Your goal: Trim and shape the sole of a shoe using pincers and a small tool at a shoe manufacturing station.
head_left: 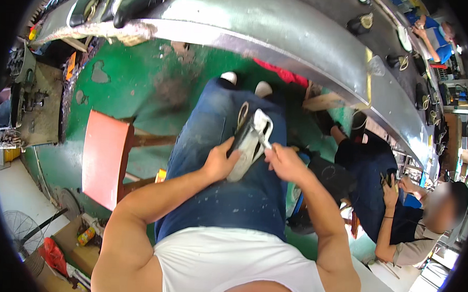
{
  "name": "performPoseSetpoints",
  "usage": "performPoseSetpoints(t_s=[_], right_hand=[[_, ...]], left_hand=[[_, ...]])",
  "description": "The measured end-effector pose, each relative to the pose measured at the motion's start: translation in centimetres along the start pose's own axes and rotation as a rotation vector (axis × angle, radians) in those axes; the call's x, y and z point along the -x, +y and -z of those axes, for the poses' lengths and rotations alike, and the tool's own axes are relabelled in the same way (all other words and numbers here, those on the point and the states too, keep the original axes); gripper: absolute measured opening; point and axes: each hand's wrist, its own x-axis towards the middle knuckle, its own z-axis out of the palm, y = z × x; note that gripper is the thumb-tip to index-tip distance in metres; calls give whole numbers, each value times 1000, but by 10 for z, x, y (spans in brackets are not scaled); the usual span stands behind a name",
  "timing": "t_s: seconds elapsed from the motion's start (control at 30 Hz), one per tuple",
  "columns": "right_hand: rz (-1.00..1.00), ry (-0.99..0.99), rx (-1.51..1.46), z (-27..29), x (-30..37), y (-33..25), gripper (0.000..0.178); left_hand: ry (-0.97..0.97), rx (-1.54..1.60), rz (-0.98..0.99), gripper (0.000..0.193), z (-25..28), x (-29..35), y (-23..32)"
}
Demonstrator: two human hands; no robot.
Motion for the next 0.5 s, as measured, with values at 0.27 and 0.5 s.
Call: performPoseSetpoints(t_s=[0.27, 0.5], right_hand=[[-175, 9, -283, -19, 38, 13, 35], [-253, 258, -571, -16, 79, 57, 28]], left_hand=[[-455, -531, 151, 102, 34, -4, 74], [-47, -197, -589, 66, 100, -11, 153]])
